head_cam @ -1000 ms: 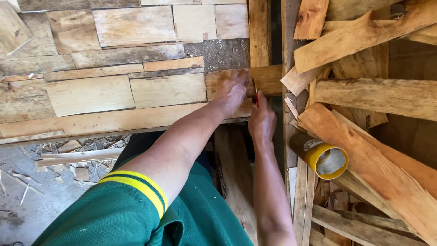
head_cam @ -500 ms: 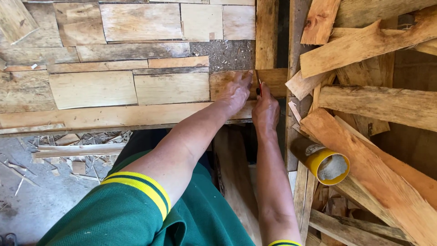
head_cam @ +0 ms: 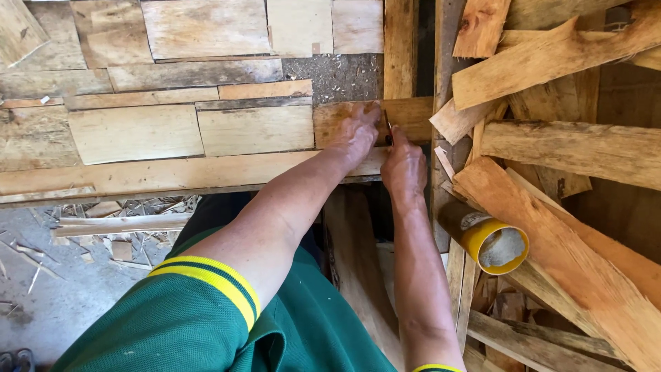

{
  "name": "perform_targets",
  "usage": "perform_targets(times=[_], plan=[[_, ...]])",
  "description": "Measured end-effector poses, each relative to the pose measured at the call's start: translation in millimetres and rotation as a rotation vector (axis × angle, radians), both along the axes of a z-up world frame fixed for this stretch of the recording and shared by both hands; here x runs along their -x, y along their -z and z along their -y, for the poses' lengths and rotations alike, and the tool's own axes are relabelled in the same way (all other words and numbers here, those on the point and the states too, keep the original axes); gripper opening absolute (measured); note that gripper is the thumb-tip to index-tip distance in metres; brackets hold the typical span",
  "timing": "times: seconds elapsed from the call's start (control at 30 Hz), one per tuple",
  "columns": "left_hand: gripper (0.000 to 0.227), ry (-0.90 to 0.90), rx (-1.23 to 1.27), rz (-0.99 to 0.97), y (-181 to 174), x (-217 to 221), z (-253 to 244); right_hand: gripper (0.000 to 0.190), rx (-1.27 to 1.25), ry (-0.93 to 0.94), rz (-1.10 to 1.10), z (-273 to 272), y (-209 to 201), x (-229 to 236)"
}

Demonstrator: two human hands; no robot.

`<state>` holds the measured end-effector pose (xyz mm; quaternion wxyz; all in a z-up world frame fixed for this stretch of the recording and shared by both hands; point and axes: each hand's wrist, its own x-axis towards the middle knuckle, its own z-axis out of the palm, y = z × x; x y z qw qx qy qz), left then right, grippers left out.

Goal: Fitting and trimming small wooden pieces into a frame to create a tiled surface.

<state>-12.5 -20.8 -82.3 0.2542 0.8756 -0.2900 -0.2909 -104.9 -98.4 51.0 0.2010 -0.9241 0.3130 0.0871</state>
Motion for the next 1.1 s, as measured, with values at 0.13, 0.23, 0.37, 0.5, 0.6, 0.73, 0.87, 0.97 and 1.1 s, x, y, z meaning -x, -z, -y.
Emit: perform_targets(times=[0.13,0.23,0.37,0.5,0.6,0.73,0.87,0.97,1.1], plan=[[0.065,-0.097,-0.019,-0.277,-95,-15,-9,0.041,-0.007,-0.011,0.009,-1,0,2],[0.062,-0.028,-0.128,-0.199,-65,-11,-5,0.037,-0.01,-0.013,-0.041,-3,1,8],[0.065,-0.049,-0.105,-0.221,-83,-15,-9,0.042,-0.03,0.004,-0.105,-5,-1,20],[0.036,0.441,-0.188,0.354,-39,-7,-9,0.045,-0.044,0.025,-0.132,-10,-5,33],[0.063,-0.192,-0.018,-0.388,-101,-9,-11,0.044,-0.041,0.034,-0.153,-14,-8,43],[0.055,-0.108,0.02,-0.202,-57,-2,-12,0.041,-0.045,0.033,-0.138,-15,-6,56],[0.062,-0.205,0.003,-0.31,-117,-15,-12,0.037,-0.058,0.009,-0.094,-15,6,65],[0.064,-0.129,-0.106,-0.279,-66,-6,-7,0.036,-0.072,0.022,0.001,-16,26,82],[0.063,0.187,-0.11,0.298,-27,-1,-9,0.043,-0.133,0.067,0.273,-21,52,102]])
